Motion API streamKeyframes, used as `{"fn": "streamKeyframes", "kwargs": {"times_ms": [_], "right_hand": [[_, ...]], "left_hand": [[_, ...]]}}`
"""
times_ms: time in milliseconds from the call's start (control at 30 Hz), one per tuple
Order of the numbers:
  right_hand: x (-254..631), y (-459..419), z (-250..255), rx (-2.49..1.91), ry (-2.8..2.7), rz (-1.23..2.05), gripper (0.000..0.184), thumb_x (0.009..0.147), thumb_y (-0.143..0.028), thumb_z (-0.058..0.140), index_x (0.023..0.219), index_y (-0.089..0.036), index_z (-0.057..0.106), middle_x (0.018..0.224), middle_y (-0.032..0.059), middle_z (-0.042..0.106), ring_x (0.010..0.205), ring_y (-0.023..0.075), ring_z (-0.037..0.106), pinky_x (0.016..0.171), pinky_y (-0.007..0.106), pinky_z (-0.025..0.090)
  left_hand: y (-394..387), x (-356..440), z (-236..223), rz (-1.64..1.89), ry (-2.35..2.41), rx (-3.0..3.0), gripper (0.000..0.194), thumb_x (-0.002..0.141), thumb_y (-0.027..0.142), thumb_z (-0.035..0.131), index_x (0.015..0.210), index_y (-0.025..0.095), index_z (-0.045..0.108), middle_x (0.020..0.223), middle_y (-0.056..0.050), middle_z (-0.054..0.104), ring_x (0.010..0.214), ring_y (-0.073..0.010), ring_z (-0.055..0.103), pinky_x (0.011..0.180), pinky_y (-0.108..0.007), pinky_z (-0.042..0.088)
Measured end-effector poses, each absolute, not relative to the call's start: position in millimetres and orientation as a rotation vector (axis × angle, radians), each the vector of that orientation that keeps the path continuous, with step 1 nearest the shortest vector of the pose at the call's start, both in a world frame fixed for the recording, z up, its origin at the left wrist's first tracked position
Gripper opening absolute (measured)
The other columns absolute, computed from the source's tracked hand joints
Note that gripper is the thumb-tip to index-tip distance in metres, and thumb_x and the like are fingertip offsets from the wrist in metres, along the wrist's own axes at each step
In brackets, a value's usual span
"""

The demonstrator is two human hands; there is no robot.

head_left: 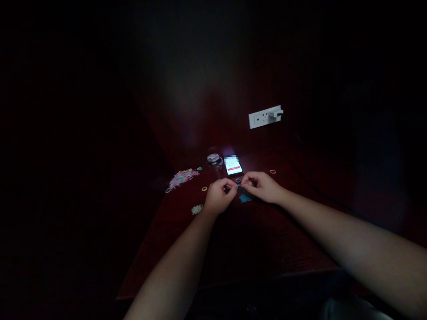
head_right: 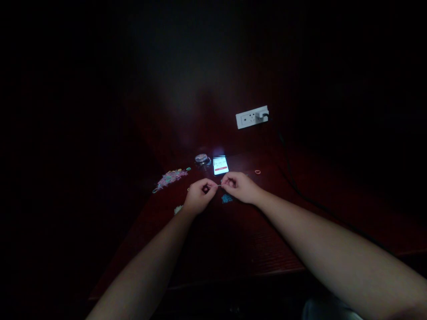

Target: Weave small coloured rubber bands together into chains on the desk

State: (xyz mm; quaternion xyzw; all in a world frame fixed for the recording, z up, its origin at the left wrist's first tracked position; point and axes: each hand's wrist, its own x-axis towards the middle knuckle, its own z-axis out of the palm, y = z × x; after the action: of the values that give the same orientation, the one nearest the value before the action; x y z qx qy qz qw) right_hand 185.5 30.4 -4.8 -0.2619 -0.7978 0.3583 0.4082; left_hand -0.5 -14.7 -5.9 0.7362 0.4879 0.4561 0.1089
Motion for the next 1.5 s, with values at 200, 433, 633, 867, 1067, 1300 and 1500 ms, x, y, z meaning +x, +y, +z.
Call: {"fn": "streamKeyframes", "kwargs": {"times_ms": [200,433,633,867,1067,1300,1500], "right_hand": [[185.2,28.5,-2.0,-0.663,-2.028,0.871,0.019,0.079,-0.032,0.060,0.077,-0.014,0.062,0.061,-0.0015,0.050,0.056,0.0104,0.043,0.052,0.023,0.035],[185.9,30.3,-3.7,-0.667,-2.045,0.861,0.019,0.080,-0.031,0.059,0.078,-0.013,0.063,0.064,-0.0002,0.052,0.058,0.0106,0.044,0.054,0.023,0.036],[186.5,28.7,-2.2,-0.668,-2.051,0.863,0.019,0.080,-0.032,0.058,0.078,-0.014,0.062,0.066,0.0004,0.053,0.059,0.0110,0.045,0.054,0.023,0.037],[186.7,28.6,-1.6,-0.651,-2.041,0.864,0.018,0.082,-0.031,0.057,0.076,-0.015,0.060,0.065,-0.0002,0.051,0.059,0.0112,0.044,0.055,0.024,0.036],[186.7,28.9,-1.7,-0.645,-2.024,0.873,0.017,0.081,-0.032,0.058,0.075,-0.015,0.058,0.063,-0.0011,0.050,0.057,0.0110,0.043,0.054,0.024,0.036],[186.2,29.6,-3.0,-0.640,-1.996,0.909,0.015,0.079,-0.030,0.060,0.079,-0.015,0.059,0.064,-0.0013,0.049,0.058,0.0106,0.043,0.054,0.023,0.036],[186.0,29.9,-4.4,-0.630,-1.989,0.937,0.016,0.077,-0.030,0.062,0.081,-0.015,0.059,0.064,-0.0018,0.049,0.057,0.0101,0.043,0.052,0.023,0.036]], "left_hand": [[-16.7,0.8,-3.5,1.356,1.356,2.168,0.018,0.078,0.025,0.066,0.094,0.018,0.066,0.089,-0.004,0.070,0.081,-0.0151,0.064,0.072,-0.027,0.048],[-12.9,0.2,-6.7,1.356,1.365,2.183,0.012,0.081,0.027,0.063,0.086,0.018,0.068,0.085,-0.004,0.070,0.078,-0.0145,0.063,0.070,-0.026,0.047],[-12.7,0.0,-6.4,1.332,1.365,2.188,0.011,0.081,0.026,0.062,0.082,0.016,0.066,0.082,-0.003,0.068,0.072,-0.0128,0.059,0.065,-0.024,0.044],[-13.2,0.5,-6.2,1.338,1.355,2.175,0.010,0.081,0.026,0.060,0.080,0.017,0.063,0.080,-0.002,0.067,0.071,-0.0121,0.058,0.065,-0.024,0.043],[-12.7,-0.1,-6.2,1.301,1.336,2.186,0.009,0.081,0.025,0.059,0.081,0.017,0.063,0.083,-0.003,0.067,0.075,-0.0132,0.059,0.069,-0.024,0.043],[-11.1,-1.1,-8.2,1.310,1.307,2.195,0.009,0.080,0.026,0.061,0.081,0.017,0.064,0.083,-0.002,0.068,0.076,-0.0129,0.059,0.069,-0.025,0.043],[-11.1,-0.5,-8.1,1.309,1.321,2.197,0.009,0.078,0.025,0.064,0.081,0.017,0.063,0.082,-0.002,0.068,0.074,-0.0124,0.059,0.069,-0.024,0.043]]}}
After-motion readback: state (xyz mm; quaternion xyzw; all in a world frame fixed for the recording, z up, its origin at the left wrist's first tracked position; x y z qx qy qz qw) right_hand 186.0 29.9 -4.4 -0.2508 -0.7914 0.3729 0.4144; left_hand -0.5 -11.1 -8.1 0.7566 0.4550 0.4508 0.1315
